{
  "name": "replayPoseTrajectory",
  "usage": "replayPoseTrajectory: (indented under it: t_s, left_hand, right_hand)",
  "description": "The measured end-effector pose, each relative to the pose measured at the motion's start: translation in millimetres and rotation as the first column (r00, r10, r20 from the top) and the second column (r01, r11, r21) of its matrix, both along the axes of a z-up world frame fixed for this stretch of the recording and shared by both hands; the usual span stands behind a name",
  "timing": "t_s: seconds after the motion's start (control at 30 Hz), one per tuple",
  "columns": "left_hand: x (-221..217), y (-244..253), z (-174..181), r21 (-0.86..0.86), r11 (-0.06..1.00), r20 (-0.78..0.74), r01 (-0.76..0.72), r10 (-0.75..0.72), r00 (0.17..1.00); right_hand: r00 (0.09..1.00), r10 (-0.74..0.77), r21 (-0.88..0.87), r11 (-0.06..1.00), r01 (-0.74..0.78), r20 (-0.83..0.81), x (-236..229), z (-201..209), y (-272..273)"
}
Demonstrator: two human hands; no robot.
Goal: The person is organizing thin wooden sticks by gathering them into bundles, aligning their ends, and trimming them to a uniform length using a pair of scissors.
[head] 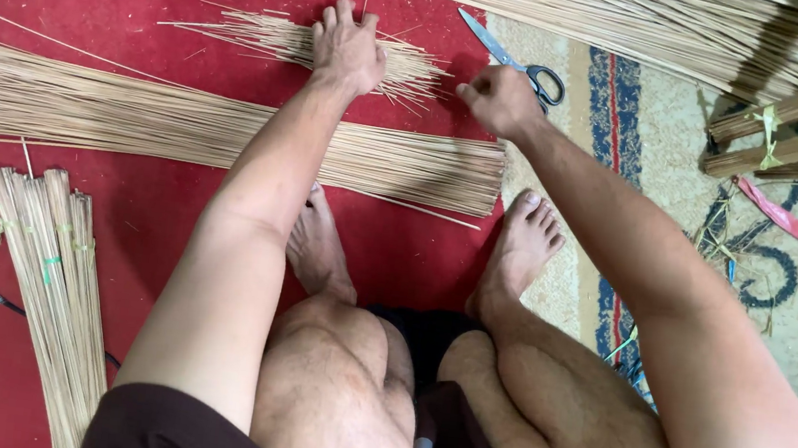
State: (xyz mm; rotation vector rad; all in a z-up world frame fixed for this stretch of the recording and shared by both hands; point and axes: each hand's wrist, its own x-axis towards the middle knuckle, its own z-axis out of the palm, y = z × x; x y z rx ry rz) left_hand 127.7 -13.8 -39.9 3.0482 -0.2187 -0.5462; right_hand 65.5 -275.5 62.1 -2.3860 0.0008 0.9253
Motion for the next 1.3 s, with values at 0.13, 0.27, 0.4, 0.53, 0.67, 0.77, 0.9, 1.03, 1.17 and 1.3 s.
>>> replayPoseTrajectory:
  t_s: [0.13,0.27,0.4,0.53,0.67,0.77,0.9,1.03,1.17,1.3]
  left_hand:
    - [16.4,-10.9,-1.5,0.017,1.0,-0.064,0.016,-0.015,0.998]
    - [20.7,-14.3,-2.2,-0.037,0.999,-0.035,-0.033,0.032,0.999]
    - [6.1,-4.3,6.7,0.024,0.995,0.208,0.096,-0.099,0.973]
    - [-21.3,18.8,25.1,0.22,0.941,0.169,0.258,-0.297,0.94]
    - [-47.1,32.8,32.9,0.134,0.944,0.163,0.302,-0.321,0.933]
    - [-70.7,24.0,46.6,-0.022,0.93,0.242,0.367,-0.351,0.904]
    - [-118.0,9.0,55.2,-0.238,0.77,0.266,0.592,-0.534,0.802]
    - [-145.1,-3.5,94.6,-0.182,0.802,-0.044,0.569,-0.585,0.81]
    - [-152.9,-1.9,84.3,-0.114,0.837,-0.163,0.536,-0.548,0.821]
    - [-153.0,2.1,67.1,-0.057,0.809,-0.14,0.585,-0.587,0.798]
  right_hand:
    - [0.998,0.065,0.021,0.998,-0.065,0.01,0.4,4.5,10.3]
    - [0.994,0.087,0.024,0.996,-0.089,0.064,-8.3,-8.1,-9.0]
    - [0.994,0.001,0.014,1.0,-0.003,0.114,-13.6,-13.6,-41.3]
    - [0.996,-0.084,-0.049,0.995,0.085,0.026,-16.8,-1.0,-72.3]
    - [0.977,0.052,-0.098,0.995,-0.032,0.206,-26.0,-1.5,-81.9]
    - [0.849,0.305,-0.126,0.952,-0.278,0.431,-40.5,-8.4,-71.5]
    - [0.45,0.555,-0.28,0.792,-0.542,0.7,-80.8,-40.0,-44.4]
    - [0.552,0.752,-0.414,0.66,-0.627,0.361,-103.5,7.8,-16.1]
    - [0.523,0.842,-0.616,0.484,-0.622,0.133,-112.5,-3.3,-16.5]
    - [0.579,0.815,-0.641,0.446,-0.625,0.002,-117.3,-2.0,-13.0]
